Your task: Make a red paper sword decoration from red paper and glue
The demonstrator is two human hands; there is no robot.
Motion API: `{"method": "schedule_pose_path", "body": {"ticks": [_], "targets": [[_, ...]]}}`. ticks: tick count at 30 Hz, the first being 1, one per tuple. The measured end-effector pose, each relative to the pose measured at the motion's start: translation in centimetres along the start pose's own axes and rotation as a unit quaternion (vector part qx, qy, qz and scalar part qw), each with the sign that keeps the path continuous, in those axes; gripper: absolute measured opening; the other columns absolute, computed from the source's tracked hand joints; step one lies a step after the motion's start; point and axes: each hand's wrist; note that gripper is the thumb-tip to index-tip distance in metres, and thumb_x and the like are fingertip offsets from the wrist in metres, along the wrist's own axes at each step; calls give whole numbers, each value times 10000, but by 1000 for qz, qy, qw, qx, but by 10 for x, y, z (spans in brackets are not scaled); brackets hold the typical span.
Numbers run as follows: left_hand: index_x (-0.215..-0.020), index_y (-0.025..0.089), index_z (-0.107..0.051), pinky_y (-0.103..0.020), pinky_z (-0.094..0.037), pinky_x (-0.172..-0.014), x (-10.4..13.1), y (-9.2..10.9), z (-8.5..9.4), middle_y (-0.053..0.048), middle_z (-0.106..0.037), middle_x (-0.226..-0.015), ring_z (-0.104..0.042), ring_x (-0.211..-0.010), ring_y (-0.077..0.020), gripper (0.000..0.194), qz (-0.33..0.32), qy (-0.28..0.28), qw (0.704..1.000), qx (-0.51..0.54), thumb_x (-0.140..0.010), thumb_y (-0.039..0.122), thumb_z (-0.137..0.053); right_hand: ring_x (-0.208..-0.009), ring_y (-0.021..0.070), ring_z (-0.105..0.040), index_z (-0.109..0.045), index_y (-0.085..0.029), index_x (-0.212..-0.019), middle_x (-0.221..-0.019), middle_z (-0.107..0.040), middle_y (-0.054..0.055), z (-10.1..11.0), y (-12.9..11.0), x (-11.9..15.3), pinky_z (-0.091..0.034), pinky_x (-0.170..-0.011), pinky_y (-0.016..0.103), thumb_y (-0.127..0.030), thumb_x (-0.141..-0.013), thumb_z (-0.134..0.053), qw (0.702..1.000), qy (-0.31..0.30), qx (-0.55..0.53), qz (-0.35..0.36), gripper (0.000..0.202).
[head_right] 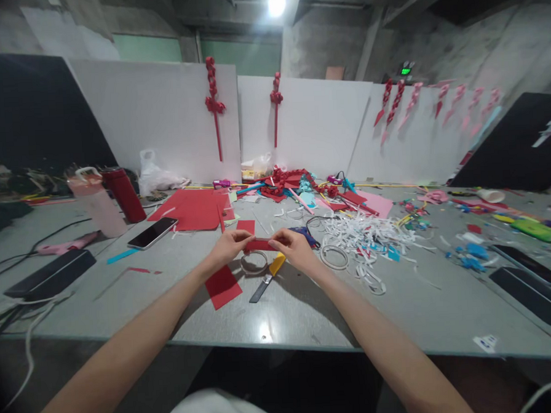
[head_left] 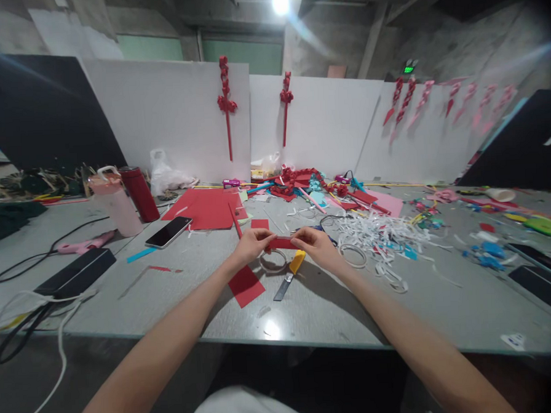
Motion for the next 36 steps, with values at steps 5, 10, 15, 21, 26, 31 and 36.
{"method": "schedule_pose_path", "body": {"ticks": [5,10,15,21,26,31,36], "targets": [[-1067,117,-705,-252,-542,-579,4,6,-5,-63,-713,-694,-709,-592,-176,647,15,-73,995,63,-885,721,-563,-794,199,-667,-705,-202,-908,-854,-729,28,0,2,-1,-522,-739,318,-513,-883,-695,999,36,24,10,312],[-1138,130,-683,-263,-573,-659,9,10,-8,-85,-751,-872,-740,-700,-183,567,-20,-78,996,45,-812,588,-755,-798,196,-668,-700,-209,-905,-856,-726,24,2,-5,1,-514,-749,321,-474,-907,-677,996,50,63,27,267],[-1007,118,-725,-240,-546,-633,10,7,-8,-54,-729,-779,-704,-652,-151,390,-66,-29,997,-13,-845,472,-756,-840,200,-692,-677,-212,-947,-909,-722,36,-2,-10,4,-550,-807,339,-460,-909,-685,997,53,30,41,252],[-954,136,-748,-248,-546,-634,12,10,-7,-49,-741,-773,-698,-642,-152,290,-104,27,993,-45,-875,414,-728,-998,235,-716,-625,-233,-1160,-1028,-738,60,-5,-7,4,-571,-901,379,-468,-842,-777,997,53,-39,44,423],[-952,160,-768,-275,-560,-716,14,11,-5,-71,-778,-855,-724,-756,-181,198,-173,51,979,-98,-872,338,-736,-894,236,-715,-686,-215,-1016,-994,-739,68,-1,-7,5,-575,-843,391,-485,-882,-732,995,70,41,65,305],[-973,180,-762,-314,-569,-832,14,9,-4,-88,-783,-958,-729,-876,-194,179,-230,46,964,-128,-920,334,-686,-919,234,-692,-697,-235,-1017,-1003,-734,76,2,-10,7,-570,-856,395,-447,-927,-694,982,77,101,139,230],[-967,182,-743,-336,-565,-888,15,11,-4,-109,-773,-1017,-727,-956,-195,178,-294,37,947,-120,-959,329,-645,-1022,245,-681,-706,-262,-1012,-1056,-732,85,3,-12,8,-561,-944,437,-358,-956,-673,967,81,118,210,116]]}}
Point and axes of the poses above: each hand's wrist, its own x-axis away from the middle knuckle, its own z-axis out of the back of the hand, y = z × x
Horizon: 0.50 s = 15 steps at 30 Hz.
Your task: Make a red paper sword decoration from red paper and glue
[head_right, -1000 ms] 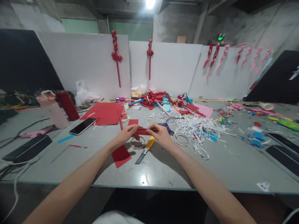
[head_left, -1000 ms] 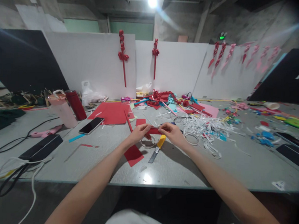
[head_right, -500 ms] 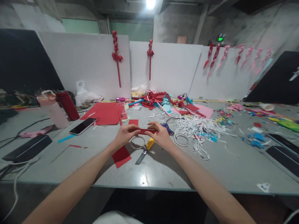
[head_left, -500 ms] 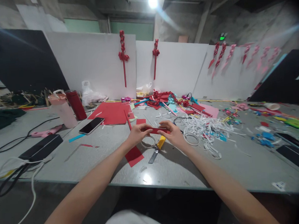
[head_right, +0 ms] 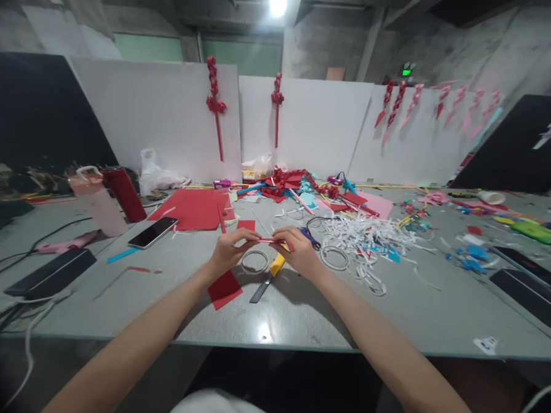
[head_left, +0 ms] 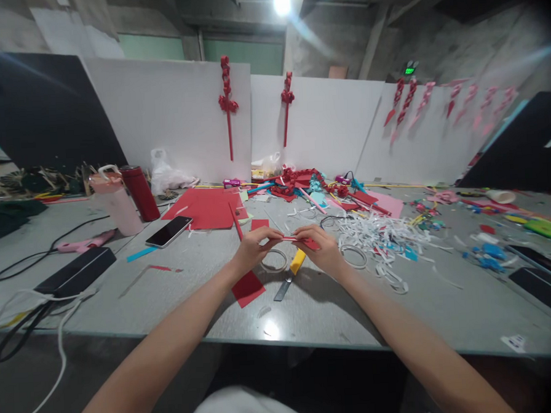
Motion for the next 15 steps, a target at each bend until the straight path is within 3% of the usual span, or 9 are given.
{"method": "schedule_pose_path", "body": {"ticks": [7,15], "targets": [[-998,175,-743,-368,-570,-911,1,0,2,-129,-775,-1047,-732,-985,-211,198,-8,-9,1000,-7,-973,335,-628,-998,250,-698,-736,-287,-1022,-1039,-761,68,4,1,2,-562,-927,455,-320,-976,-646,1000,-15,23,15,106],[-1088,186,-738,-322,-546,-869,1,0,1,-105,-779,-1026,-728,-948,-200,223,-13,-47,996,-75,-999,317,-581,-939,249,-697,-756,-280,-991,-964,-772,61,2,6,2,-554,-880,434,-338,-978,-648,999,-14,34,5,123]]}}
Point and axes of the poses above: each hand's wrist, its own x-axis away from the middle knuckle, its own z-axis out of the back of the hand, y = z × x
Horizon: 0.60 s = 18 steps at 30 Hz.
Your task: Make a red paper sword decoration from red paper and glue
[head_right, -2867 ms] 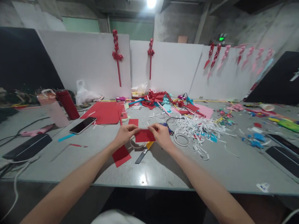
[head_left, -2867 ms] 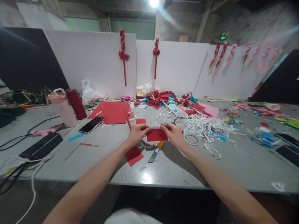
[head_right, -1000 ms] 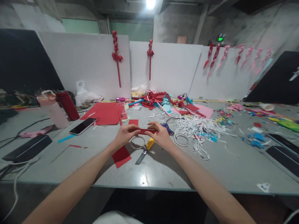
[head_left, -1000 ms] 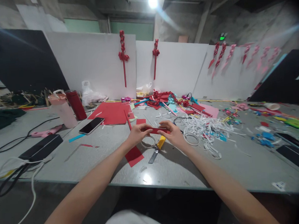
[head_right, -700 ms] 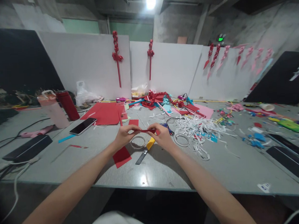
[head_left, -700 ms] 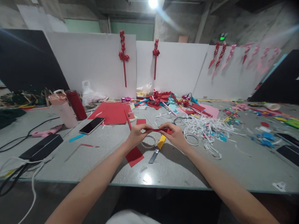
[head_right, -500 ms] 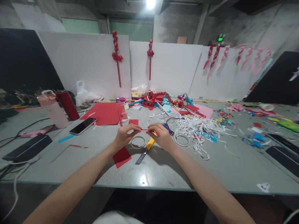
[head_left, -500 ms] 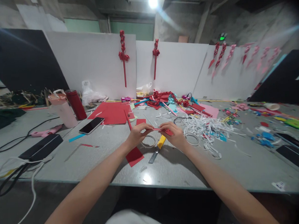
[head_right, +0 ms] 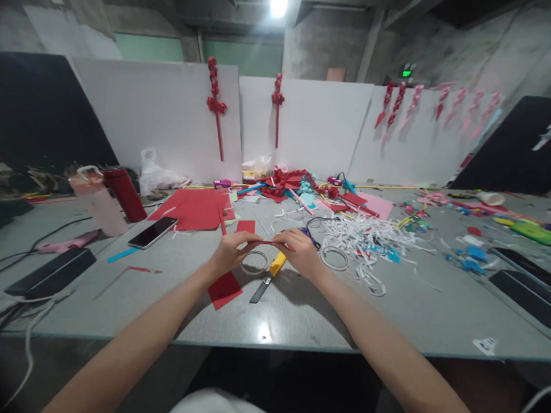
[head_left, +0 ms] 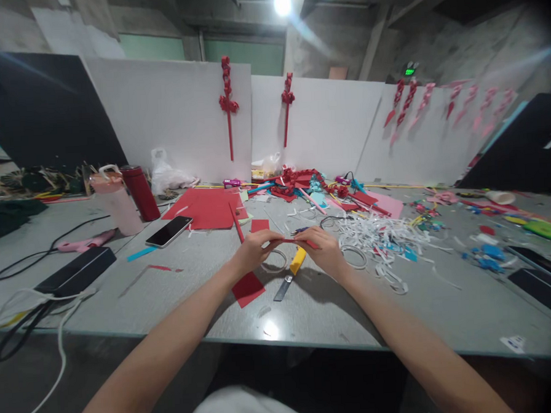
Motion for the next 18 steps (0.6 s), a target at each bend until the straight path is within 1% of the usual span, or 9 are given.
{"method": "schedule_pose_path", "body": {"ticks": [3,7,9,11,14,16,18], "targets": [[-1083,180,-738,-315,-530,-855,1,-2,-2,-104,-778,-1015,-723,-934,-201,241,-3,-8,1000,-23,-1017,316,-550,-911,245,-693,-759,-276,-973,-942,-772,58,-1,0,-1,-551,-853,419,-359,-978,-647,1000,4,-6,-9,140],[-1057,180,-751,-307,-521,-840,2,-3,-4,-105,-782,-1000,-726,-908,-205,262,20,-3,999,-28,-1018,340,-547,-879,250,-688,-767,-272,-945,-928,-772,62,-1,-1,-1,-539,-849,415,-413,-963,-655,999,0,-8,-40,181],[-1041,179,-760,-288,-520,-795,2,-2,-4,-94,-787,-961,-724,-845,-193,268,45,2,999,-14,-1011,355,-560,-854,245,-690,-775,-262,-944,-917,-771,63,-2,-3,-2,-537,-836,400,-444,-944,-672,997,6,-23,-76,209],[-1013,180,-774,-271,-516,-747,1,-2,-4,-77,-790,-911,-715,-781,-181,270,77,16,997,4,-997,370,-583,-831,235,-693,-784,-249,-951,-913,-773,61,-3,-4,-2,-539,-801,375,-476,-917,-696,990,19,-51,-128,246],[-958,181,-792,-258,-508,-701,0,-1,-4,-57,-790,-862,-702,-736,-177,273,123,34,991,28,-965,398,-626,-790,218,-691,-779,-220,-986,-914,-777,61,-7,-3,-4,-539,-717,336,-518,-857,-741,968,36,-134,-209,327],[-939,178,-796,-253,-508,-690,-1,-1,-5,-49,-789,-846,-699,-731,-177,280,146,37,988,44,-953,407,-636,-750,209,-691,-763,-195,-1023,-893,-779,67,-11,-2,-6,-533,-658,316,-542,-799,-780,945,41,-205,-253,414],[-927,174,-797,-249,-515,-703,-2,0,-5,-42,-788,-833,-700,-738,-175,278,163,39,984,59,-945,403,-641,-706,208,-694,-758,-172,-1002,-833,-777,72,-13,-2,-8,-529,-618,307,-559,-738,-815,922,49,-256,-286,472]]}}
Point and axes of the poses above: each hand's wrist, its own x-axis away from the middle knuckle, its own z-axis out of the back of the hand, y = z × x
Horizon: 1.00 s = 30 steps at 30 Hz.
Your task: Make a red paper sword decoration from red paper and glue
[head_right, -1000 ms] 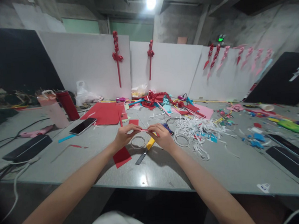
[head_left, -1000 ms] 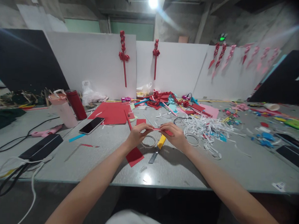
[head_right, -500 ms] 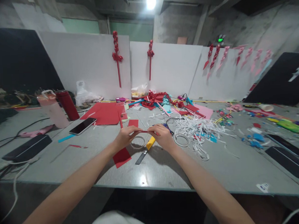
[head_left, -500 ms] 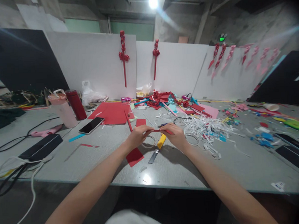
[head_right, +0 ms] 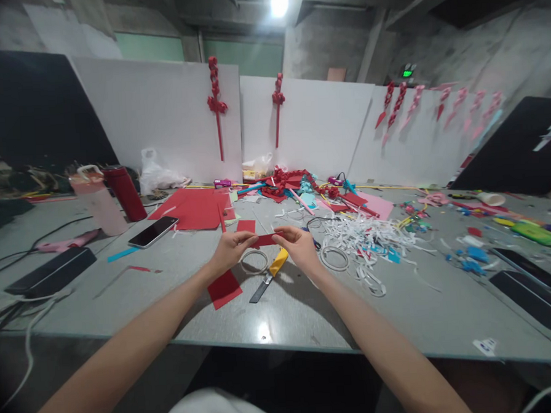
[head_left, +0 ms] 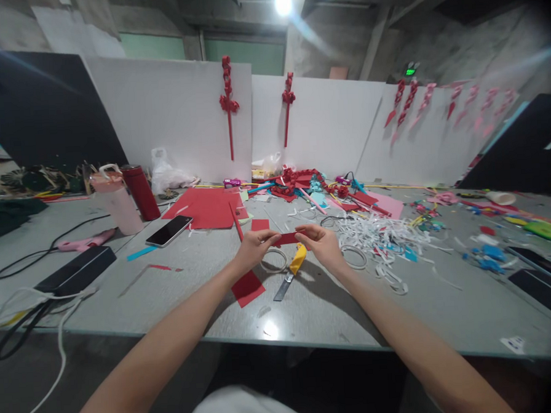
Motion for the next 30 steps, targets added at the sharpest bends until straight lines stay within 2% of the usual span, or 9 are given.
{"method": "schedule_pose_path", "body": {"ticks": [5,11,16,21,25,30], "targets": [[-890,151,-787,-231,-517,-707,-1,5,1,-39,-780,-794,-701,-739,-163,278,32,-16,999,40,-938,379,-636,-690,222,-714,-773,-168,-831,-754,-775,84,-1,0,-1,-522,-589,294,-547,-683,-854,999,25,-29,-30,415],[-828,137,-772,-237,-536,-704,-2,7,1,-56,-773,-778,-705,-727,-164,331,59,-39,995,75,-936,415,-629,-717,228,-727,-793,-177,-842,-775,-784,81,2,-2,-1,-539,-619,303,-525,-707,-851,999,21,-25,-32,378],[-868,120,-761,-254,-559,-699,-4,2,-1,-74,-778,-811,-725,-725,-179,343,85,-42,988,122,-888,454,-687,-729,224,-726,-800,-178,-850,-800,-789,79,3,-3,-2,-550,-656,313,-516,-700,-860,999,18,-31,-26,374],[-938,90,-740,-268,-581,-702,-4,-1,-2,-106,-774,-795,-743,-720,-191,438,124,-113,969,183,-837,516,-749,-724,219,-708,-802,-173,-838,-819,-788,85,4,-2,-3,-537,-639,310,-538,-669,-868,999,16,-23,-35,407],[-875,83,-743,-264,-586,-670,-4,-3,-4,-127,-773,-795,-738,-676,-183,487,156,-176,954,188,-804,564,-766,-662,187,-665,-803,-163,-828,-768,-772,74,4,-3,-3,-503,-602,290,-523,-677,-864,999,1,-14,-37,395],[-813,89,-740,-254,-577,-630,-2,-9,-4,-114,-766,-750,-725,-637,-172,482,203,-190,942,185,-734,556,-828,-622,161,-623,-801,-156,-831,-730,-753,58,3,-3,-2,-478,-587,280,-499,-685,-864,1000,-9,-5,-28,377]]}}
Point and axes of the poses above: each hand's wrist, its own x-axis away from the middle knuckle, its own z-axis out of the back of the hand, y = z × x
